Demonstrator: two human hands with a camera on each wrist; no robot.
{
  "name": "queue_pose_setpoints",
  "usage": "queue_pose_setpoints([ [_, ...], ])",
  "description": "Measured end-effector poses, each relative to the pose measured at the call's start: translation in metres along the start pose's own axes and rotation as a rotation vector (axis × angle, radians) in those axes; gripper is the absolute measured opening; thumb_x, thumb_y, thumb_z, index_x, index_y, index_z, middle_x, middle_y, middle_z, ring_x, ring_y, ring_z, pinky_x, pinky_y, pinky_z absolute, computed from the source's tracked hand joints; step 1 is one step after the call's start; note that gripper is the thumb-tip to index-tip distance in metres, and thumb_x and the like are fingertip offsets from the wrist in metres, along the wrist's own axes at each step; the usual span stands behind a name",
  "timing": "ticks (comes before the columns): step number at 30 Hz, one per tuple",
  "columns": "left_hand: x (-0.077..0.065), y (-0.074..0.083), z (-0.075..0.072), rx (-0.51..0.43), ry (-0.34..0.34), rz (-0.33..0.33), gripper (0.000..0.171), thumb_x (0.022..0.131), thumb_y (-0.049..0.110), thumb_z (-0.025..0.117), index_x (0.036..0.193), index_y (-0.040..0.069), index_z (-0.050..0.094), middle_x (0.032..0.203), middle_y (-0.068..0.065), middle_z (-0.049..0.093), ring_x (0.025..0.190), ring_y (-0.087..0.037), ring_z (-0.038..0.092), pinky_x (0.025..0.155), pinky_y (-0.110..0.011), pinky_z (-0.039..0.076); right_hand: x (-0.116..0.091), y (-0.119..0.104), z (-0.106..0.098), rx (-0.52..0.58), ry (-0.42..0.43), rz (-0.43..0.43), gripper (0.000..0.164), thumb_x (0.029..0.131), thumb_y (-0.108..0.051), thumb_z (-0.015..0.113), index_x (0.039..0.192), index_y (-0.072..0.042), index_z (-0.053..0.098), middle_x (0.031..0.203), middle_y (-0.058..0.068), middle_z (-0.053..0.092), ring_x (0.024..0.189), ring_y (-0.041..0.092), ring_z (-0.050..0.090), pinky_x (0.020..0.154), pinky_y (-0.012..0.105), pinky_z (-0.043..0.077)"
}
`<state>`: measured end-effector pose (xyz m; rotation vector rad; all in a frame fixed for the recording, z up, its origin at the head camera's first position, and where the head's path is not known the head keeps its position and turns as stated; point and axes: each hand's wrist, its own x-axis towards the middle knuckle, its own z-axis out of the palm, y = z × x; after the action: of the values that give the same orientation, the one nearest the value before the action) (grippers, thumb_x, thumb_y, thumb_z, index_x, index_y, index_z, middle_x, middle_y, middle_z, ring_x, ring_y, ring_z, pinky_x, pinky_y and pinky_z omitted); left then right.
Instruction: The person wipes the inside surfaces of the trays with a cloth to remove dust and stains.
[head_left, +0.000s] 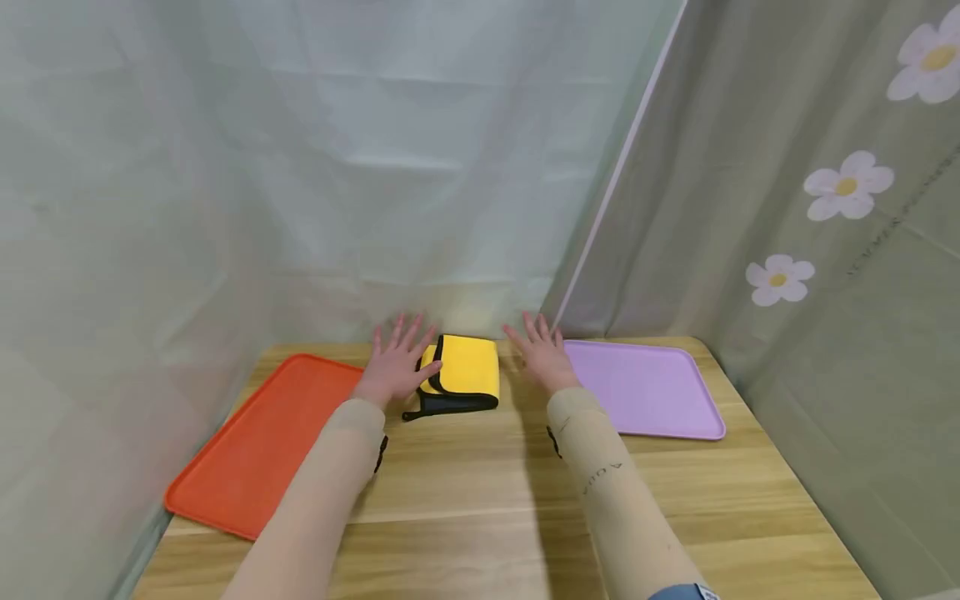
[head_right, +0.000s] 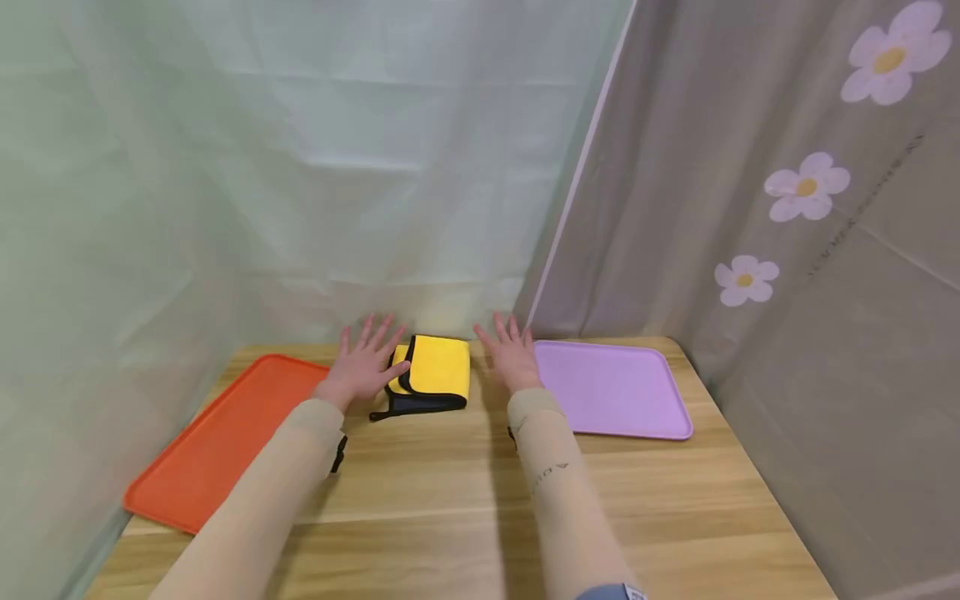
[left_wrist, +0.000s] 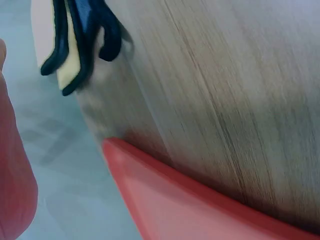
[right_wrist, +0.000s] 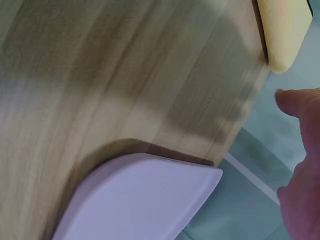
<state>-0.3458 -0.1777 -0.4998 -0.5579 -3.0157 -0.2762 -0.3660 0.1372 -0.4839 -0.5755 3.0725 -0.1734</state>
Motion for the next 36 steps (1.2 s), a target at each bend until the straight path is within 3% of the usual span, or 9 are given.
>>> queue_pose_setpoints([
  [4, -0.009, 0.001, -0.005, -0.057, -0.007, 0.026, 0.078, 0.112, 0.055, 0.047, 0.173, 0.015, 0.019, 0.179, -0.017, 0.004, 0.163, -0.044, -0.002, 0.122, -0.077, 0.0, 0.0, 0.001, 0.004, 0.049, 0.009, -0.091, 0.066, 0.11, -0.01, 0.06, 0.169, -0.022, 0.035, 0.179, 0.018, 0.004, 0.163, 0.041, 0.006, 0.129, 0.061, 0.013],
  [8, -0.024, 0.005, -0.006, -0.08, 0.007, 0.05, 0.067, 0.111, 0.041, 0.058, 0.165, 0.005, 0.04, 0.173, -0.023, 0.026, 0.159, -0.044, 0.024, 0.121, -0.075, 0.021, -0.001, -0.004, 0.005, 0.087, 0.022, -0.182, 0.045, 0.112, -0.009, 0.053, 0.156, -0.014, 0.057, 0.175, 0.021, 0.023, 0.161, 0.04, 0.021, 0.128, 0.057, 0.023],
  [14, -0.053, 0.017, -0.012, -0.222, 0.059, 0.07, 0.049, 0.109, 0.028, 0.064, 0.15, 0.001, 0.061, 0.161, -0.025, 0.047, 0.141, -0.044, 0.054, 0.109, -0.063, 0.048, 0.003, -0.02, 0.005, 0.039, 0.042, -0.302, 0.038, 0.11, -0.006, 0.054, 0.145, -0.014, 0.068, 0.163, 0.016, 0.048, 0.15, 0.035, 0.046, 0.122, 0.048, 0.039],
  [17, -0.069, 0.024, -0.014, -0.295, 0.056, 0.08, 0.043, 0.109, 0.027, 0.064, 0.145, 0.002, 0.066, 0.157, -0.022, 0.053, 0.136, -0.042, 0.059, 0.106, -0.06, 0.052, 0.005, -0.03, 0.006, 0.003, 0.05, -0.327, 0.037, 0.109, -0.009, 0.057, 0.143, -0.016, 0.07, 0.147, 0.008, 0.066, 0.124, 0.026, 0.068, 0.103, 0.04, 0.056],
  [19, -0.08, 0.028, -0.014, -0.328, 0.053, 0.099, 0.04, 0.109, 0.025, 0.064, 0.142, 0.003, 0.069, 0.153, -0.021, 0.058, 0.132, -0.041, 0.062, 0.104, -0.06, 0.053, 0.005, -0.038, 0.008, -0.007, 0.031, -0.319, 0.037, 0.109, -0.015, 0.057, 0.144, -0.017, 0.07, 0.127, 0.005, 0.076, 0.098, 0.022, 0.073, 0.083, 0.036, 0.06],
  [22, -0.094, 0.032, -0.014, -0.386, 0.057, 0.116, 0.035, 0.109, 0.023, 0.065, 0.136, 0.003, 0.073, 0.146, -0.021, 0.064, 0.131, -0.041, 0.063, 0.106, -0.06, 0.052, 0.004, -0.053, 0.011, -0.001, 0.003, -0.267, 0.04, 0.11, -0.031, 0.06, 0.146, -0.017, 0.068, 0.117, 0.003, 0.078, 0.083, 0.019, 0.07, 0.074, 0.036, 0.058],
  [27, -0.109, 0.033, -0.009, -0.447, 0.115, 0.125, 0.032, 0.109, 0.023, 0.065, 0.133, 0.005, 0.075, 0.143, -0.021, 0.066, 0.13, -0.039, 0.064, 0.105, -0.059, 0.053, 0.004, -0.087, 0.016, 0.034, -0.001, -0.071, 0.061, 0.104, -0.058, 0.061, 0.148, -0.016, 0.066, 0.133, 0.004, 0.074, 0.113, 0.022, 0.072, 0.094, 0.04, 0.06],
  [32, -0.119, 0.03, -0.003, -0.464, 0.19, 0.15, 0.026, 0.107, 0.014, 0.067, 0.127, 0.002, 0.078, 0.139, -0.021, 0.068, 0.128, -0.041, 0.066, 0.104, -0.061, 0.053, 0.01, -0.128, 0.022, 0.105, -0.081, 0.199, 0.095, 0.096, -0.078, 0.057, 0.157, -0.005, 0.053, 0.14, 0.013, 0.068, 0.119, 0.028, 0.07, 0.093, 0.044, 0.061],
  [36, -0.126, 0.026, 0.001, -0.469, 0.25, 0.154, 0.023, 0.104, 0.008, 0.069, 0.124, 0.0, 0.078, 0.136, -0.021, 0.07, 0.125, -0.042, 0.067, 0.103, -0.063, 0.053, 0.017, -0.154, 0.029, 0.083, -0.141, 0.322, 0.106, 0.092, -0.087, 0.052, 0.156, -0.003, 0.054, 0.151, 0.023, 0.058, 0.136, 0.041, 0.059, 0.104, 0.061, 0.053],
])
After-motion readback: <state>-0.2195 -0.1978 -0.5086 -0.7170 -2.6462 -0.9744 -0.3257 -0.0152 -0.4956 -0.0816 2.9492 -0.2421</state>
